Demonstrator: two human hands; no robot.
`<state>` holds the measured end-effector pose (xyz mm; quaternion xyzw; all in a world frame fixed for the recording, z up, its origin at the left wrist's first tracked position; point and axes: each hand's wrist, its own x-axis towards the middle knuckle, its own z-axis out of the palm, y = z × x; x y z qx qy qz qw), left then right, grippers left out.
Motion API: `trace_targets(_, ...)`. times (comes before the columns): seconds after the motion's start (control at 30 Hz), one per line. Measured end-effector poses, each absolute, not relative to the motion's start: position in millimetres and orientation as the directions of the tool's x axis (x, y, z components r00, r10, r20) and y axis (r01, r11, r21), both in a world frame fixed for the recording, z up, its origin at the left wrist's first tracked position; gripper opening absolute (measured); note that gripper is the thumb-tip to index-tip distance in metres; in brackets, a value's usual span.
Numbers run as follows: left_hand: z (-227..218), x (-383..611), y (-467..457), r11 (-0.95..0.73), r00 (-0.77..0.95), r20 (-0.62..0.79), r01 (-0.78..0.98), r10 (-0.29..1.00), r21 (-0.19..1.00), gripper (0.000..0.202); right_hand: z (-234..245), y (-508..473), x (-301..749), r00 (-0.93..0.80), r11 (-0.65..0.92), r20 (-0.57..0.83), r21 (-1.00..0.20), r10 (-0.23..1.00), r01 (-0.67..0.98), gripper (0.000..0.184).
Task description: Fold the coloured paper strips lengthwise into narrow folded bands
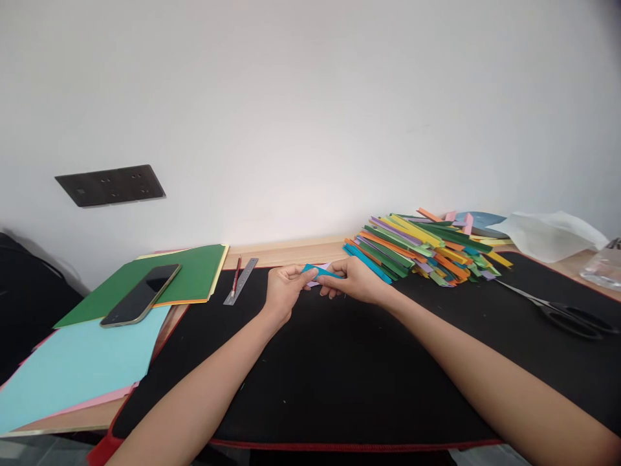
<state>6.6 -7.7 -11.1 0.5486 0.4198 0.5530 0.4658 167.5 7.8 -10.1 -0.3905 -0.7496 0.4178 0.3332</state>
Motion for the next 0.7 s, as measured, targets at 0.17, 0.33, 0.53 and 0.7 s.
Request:
trace_targets(0.17, -13.1, 8.0, -9.9, -0.23, 0.042, 0.232, -0.063, 0.972, 0.971, 0.022, -8.0, 4.8, 164.4, -0.461, 0.336, 0.166, -0.886, 0.872, 0.318, 0.03)
trace_targets(0.33, -11.3, 7.3, -9.6, -0.229, 0.017, 0.231, -0.088, 0.973, 0.97, 0.022, -4.1, 5.5, 167.9, -0.528, 0.369, 0.178, -0.885, 0.83, 0.282, 0.024)
trace_targets(0.53, -11.0, 4.1, -5.1, -0.248, 0.019, 0.25, -0.064, 0.968, 0.967, 0.023, -3.5, 8.3, 171.7, -0.565, 0.392, 0.194, -0.885, 0.802, 0.252, 0.029)
trace_targets(0.7, -8.6, -0.6, -3.2, -0.164, 0.139, 0.165, -0.02, 0.976, 0.986, 0.023, -2.4, 8.4, 174.7, -0.59, 0.356, 0.143, -0.897, 0.795, 0.261, 0.034)
